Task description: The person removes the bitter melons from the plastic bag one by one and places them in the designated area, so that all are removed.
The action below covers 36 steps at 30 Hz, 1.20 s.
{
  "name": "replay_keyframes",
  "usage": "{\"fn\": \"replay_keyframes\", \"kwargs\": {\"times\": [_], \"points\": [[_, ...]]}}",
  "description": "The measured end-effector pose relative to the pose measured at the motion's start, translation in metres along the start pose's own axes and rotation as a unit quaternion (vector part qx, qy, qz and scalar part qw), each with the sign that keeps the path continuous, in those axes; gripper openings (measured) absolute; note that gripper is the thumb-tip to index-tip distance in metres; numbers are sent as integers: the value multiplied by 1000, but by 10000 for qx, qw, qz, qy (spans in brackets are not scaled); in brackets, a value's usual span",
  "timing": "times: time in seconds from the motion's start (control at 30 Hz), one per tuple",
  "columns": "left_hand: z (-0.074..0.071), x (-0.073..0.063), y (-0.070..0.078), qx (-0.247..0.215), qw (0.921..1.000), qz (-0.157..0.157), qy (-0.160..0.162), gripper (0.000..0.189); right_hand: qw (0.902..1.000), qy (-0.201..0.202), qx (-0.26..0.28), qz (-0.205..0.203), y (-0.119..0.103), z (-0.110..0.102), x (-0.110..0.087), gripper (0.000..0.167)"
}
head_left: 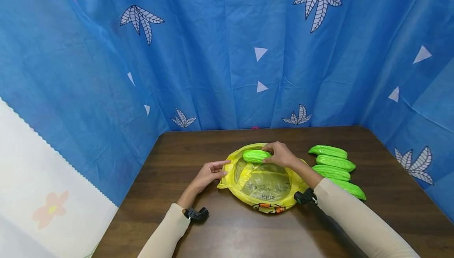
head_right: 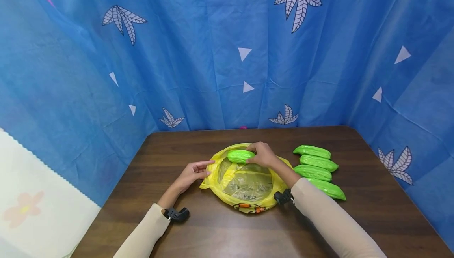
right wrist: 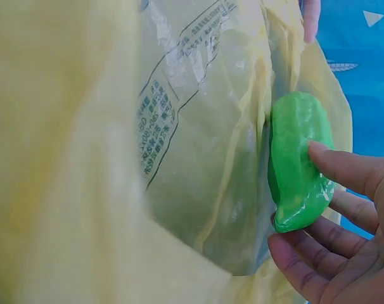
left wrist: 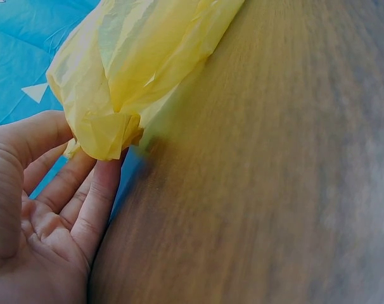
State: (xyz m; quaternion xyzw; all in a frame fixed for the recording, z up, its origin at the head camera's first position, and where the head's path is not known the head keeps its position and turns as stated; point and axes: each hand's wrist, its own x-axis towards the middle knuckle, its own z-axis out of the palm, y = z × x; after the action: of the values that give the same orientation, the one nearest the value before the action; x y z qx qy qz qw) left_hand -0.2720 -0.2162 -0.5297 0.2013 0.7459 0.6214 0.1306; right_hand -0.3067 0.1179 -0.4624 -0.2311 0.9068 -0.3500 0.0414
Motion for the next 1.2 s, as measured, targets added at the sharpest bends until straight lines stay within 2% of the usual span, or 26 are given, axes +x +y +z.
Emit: {"fn": "replay_keyframes", "kwargs": {"times": [0.13,0.37,0.67,1.2], "points": [[-1,0,-1,17,10000,70,0,49,10000,-57,-2,-12,-5,-4,-3,45],[0,1,0,-11,10000,-56,-16,49,9998,-170,98,-4,-14,-14,-12,46],[1,0,1,33,10000,-10,0,49,9995,-116,278,2,-21,-27,-21,45],[1,0,-2,57,9999,-92,72,49,9996,6,60,-265,-30,-33,-46,45]]}}
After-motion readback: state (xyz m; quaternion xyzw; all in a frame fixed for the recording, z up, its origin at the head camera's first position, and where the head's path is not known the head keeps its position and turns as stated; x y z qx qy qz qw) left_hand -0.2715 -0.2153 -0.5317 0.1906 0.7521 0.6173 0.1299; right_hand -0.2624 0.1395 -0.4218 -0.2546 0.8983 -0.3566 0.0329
